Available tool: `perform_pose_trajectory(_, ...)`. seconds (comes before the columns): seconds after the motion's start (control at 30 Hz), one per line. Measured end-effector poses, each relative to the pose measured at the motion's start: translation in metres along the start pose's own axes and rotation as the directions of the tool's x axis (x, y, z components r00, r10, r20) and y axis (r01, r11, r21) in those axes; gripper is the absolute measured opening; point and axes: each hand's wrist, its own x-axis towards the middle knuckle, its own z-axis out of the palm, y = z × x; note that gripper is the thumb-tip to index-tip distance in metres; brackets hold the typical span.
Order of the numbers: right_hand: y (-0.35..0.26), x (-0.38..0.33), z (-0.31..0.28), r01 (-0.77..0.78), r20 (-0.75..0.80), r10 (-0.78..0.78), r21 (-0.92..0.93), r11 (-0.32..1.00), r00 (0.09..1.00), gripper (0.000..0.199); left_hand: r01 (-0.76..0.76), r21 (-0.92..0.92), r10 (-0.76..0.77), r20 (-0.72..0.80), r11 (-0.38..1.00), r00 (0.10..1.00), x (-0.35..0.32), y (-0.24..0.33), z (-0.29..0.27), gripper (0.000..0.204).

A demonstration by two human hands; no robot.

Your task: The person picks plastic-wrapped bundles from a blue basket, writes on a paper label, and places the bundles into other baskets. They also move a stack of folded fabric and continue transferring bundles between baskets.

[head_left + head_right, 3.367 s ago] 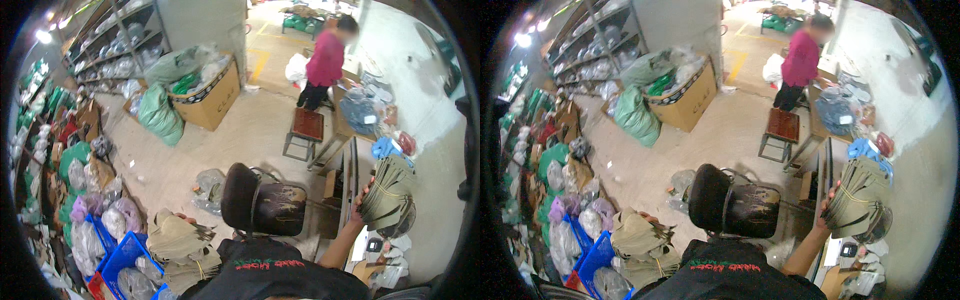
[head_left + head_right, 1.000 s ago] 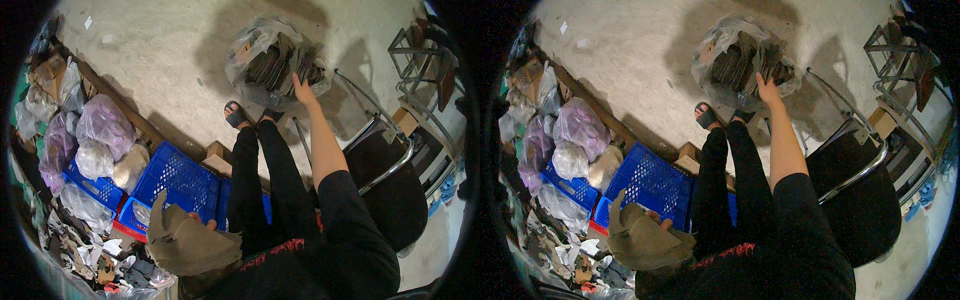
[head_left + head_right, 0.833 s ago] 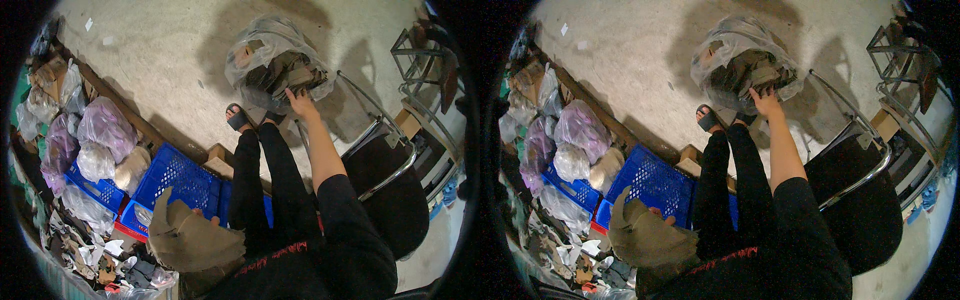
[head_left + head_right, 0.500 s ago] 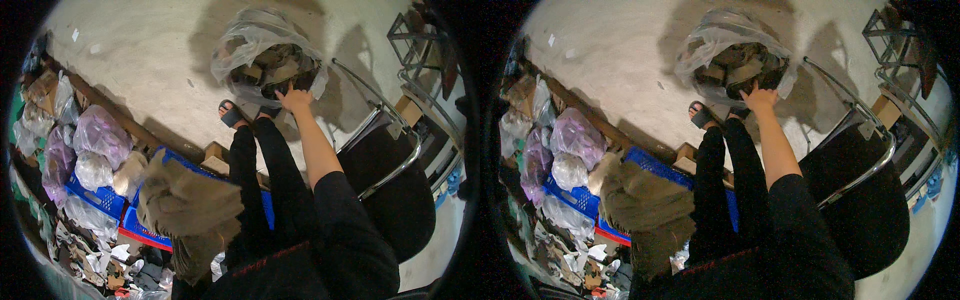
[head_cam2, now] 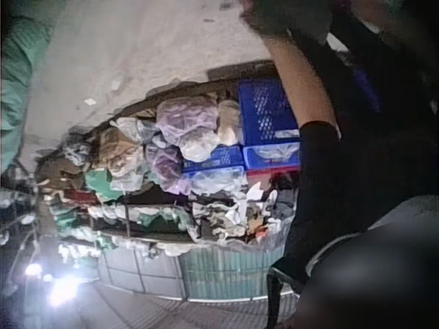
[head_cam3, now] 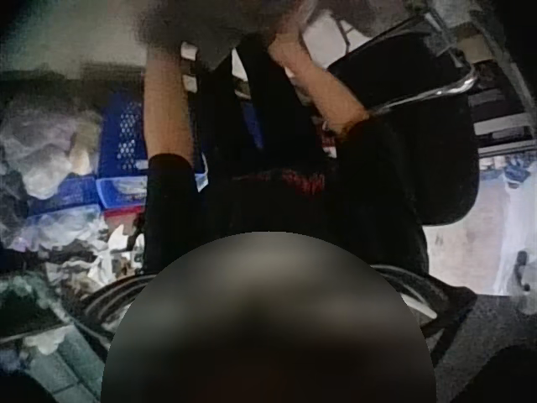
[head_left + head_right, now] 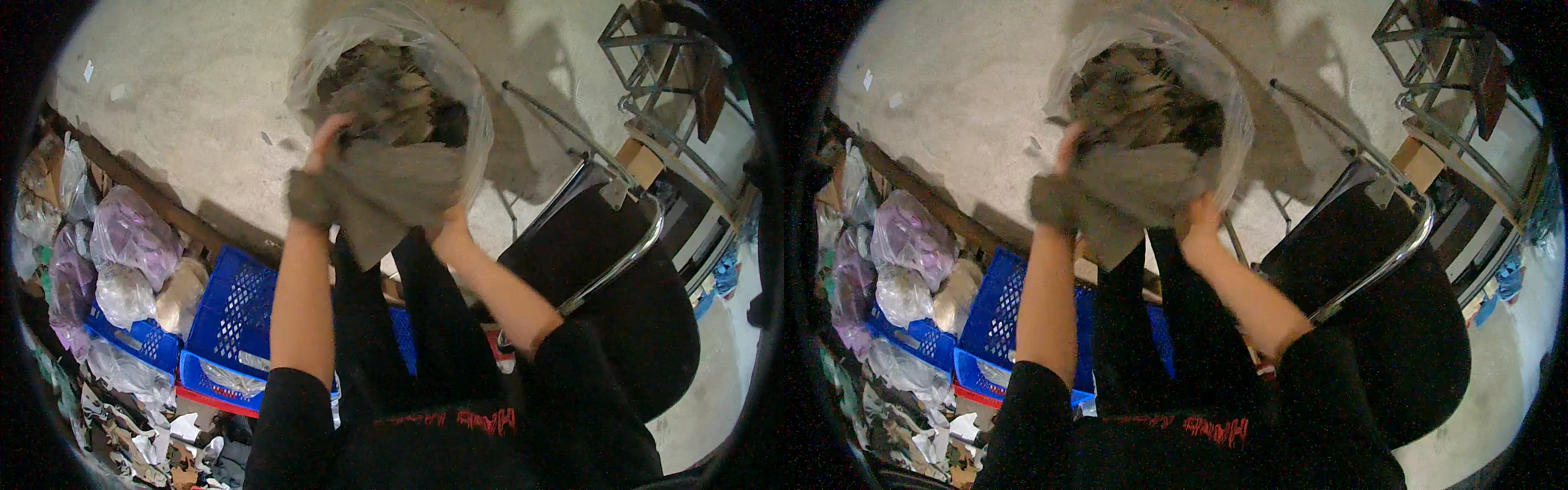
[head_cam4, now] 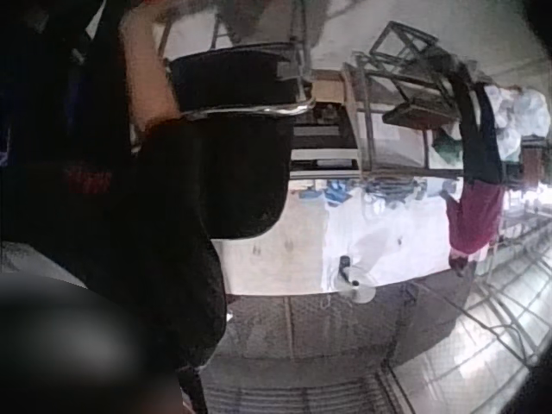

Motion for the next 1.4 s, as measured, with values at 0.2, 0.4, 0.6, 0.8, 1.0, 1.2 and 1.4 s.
perform_pose_trajectory(0.2,0.012,-0.046,0.045,0.07,0.335,0.179,0.312,-0.947,0.925,0.034,0.104,0.757,0.145,-0.255,0.644,0.956,0.011,-0.05,0.072,0.094)
perform_pose_trajectory(0.4,0.016,-0.068,0.075,-0.044,0.297,0.025,0.222,-0.974,0.955,0.036,-0.132,0.901,0.467,-0.085,0.413,0.88,-0.006,-0.026,0.04,0.063)
perform_pose_trajectory(0.6,0.014,-0.054,0.067,0.064,0.057,0.12,0.587,-0.807,0.991,0.041,-0.165,0.964,0.847,0.261,-0.207,0.463,0.074,0.052,-0.008,0.058)
perform_pose_trajectory(0.8,0.0,-0.056,0.036,0.044,0.143,0.162,0.605,-0.795,0.976,0.041,-0.375,0.917,0.244,0.336,0.134,0.91,0.044,0.039,-0.013,0.038)
perform_pose_trajectory(1.0,-0.039,-0.083,0.01,0.008,0.491,0.273,0.476,-0.879,0.827,0.028,-0.111,0.862,0.122,0.057,0.494,0.991,-0.121,-0.041,-0.059,0.06)
perform_pose_trajectory(1.2,-0.039,-0.183,0.024,-0.019,0.368,0.27,0.621,-0.783,0.89,0.039,-0.056,0.826,0.171,-0.05,0.561,0.984,-0.228,-0.074,-0.034,0.052)
perform_pose_trajectory(1.4,-0.05,-0.206,0.005,0.122,0.193,0.395,0.754,-0.645,0.898,0.032,-0.126,0.923,0.073,0.107,0.364,0.992,-0.303,-0.11,-0.128,0.046)
